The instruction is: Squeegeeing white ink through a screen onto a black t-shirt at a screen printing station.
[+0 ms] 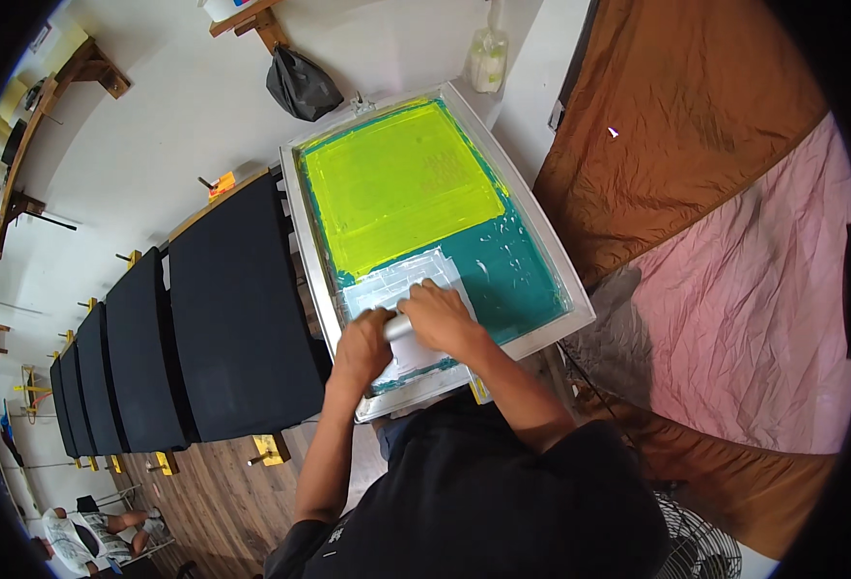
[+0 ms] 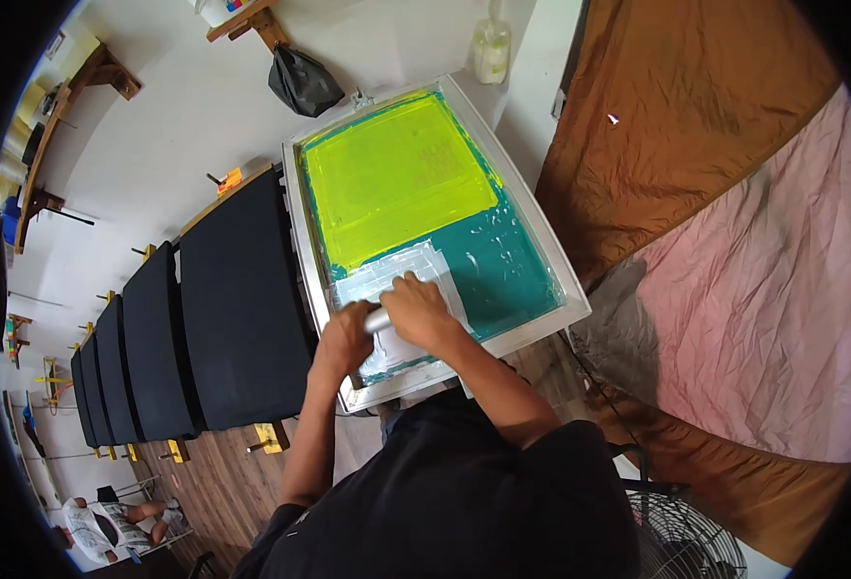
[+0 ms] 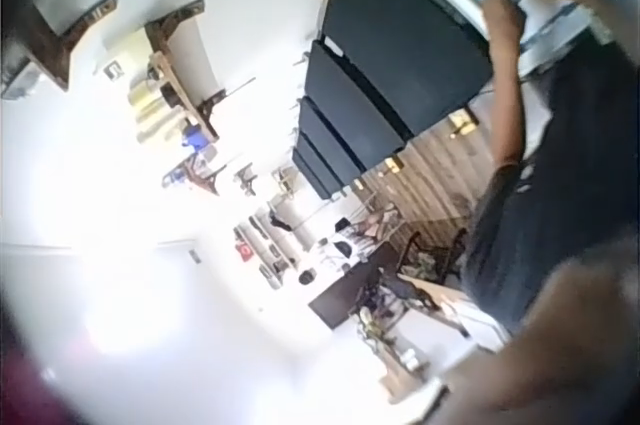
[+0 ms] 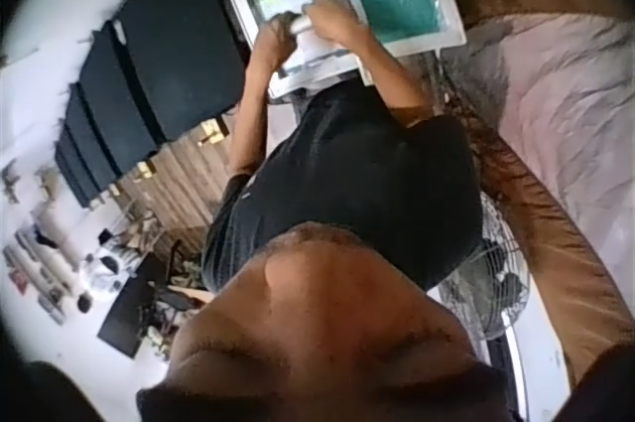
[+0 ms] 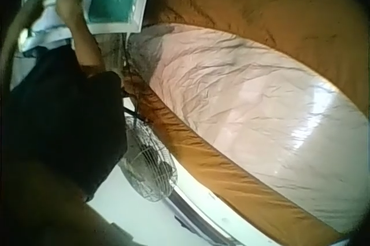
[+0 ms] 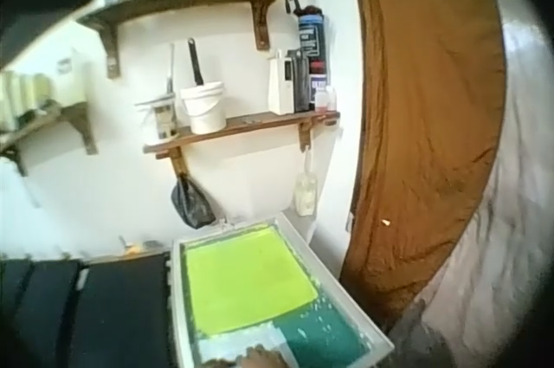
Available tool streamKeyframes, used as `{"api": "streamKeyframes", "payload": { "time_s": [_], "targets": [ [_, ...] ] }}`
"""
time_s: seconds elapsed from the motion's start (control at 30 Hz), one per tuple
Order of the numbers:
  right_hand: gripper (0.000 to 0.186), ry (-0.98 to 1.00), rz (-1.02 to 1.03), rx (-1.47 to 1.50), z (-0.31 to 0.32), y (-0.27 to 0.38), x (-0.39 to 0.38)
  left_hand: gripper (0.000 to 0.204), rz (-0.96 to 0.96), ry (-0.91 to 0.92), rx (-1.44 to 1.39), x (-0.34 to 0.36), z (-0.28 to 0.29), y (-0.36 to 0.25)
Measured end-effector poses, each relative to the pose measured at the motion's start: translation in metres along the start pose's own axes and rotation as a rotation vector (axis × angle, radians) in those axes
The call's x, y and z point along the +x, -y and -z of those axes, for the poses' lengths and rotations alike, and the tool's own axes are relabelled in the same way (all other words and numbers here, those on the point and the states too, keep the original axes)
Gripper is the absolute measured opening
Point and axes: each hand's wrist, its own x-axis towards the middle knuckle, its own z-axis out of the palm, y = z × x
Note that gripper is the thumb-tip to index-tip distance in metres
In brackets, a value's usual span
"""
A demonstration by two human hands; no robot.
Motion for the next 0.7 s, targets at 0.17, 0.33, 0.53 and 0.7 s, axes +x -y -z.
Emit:
{"api": "streamKeyframes", "payload": {
  "time_s": [0.17, 0.33, 0.53, 0.7],
  "targets": [
    [0.028, 0.166, -0.036, 0.027, 0.011, 0.017, -0.067, 0.033, 0.094, 0.068, -0.012, -0.058, -0.025, -0.037],
    [0.020, 0.310, 0.026, -0.005, 0.018, 0.024, -0.022, 0.034, 0.128, 0.194, 0.049, -0.041, 0.006, -0.017],
    [0.023, 0.299, -0.051, -0.055, 0.014, 0.029, 0.039, 0.029, 0.130, 0.060, 0.073, 0.011, 0.018, 0.034],
    [0.031, 0.089, -0.021, -0.021, -0.010, 0.039, -0.004, 0.034, 0.047, -0.055, 0.043, -0.035, 0.003, 0.022]
  ]
}}
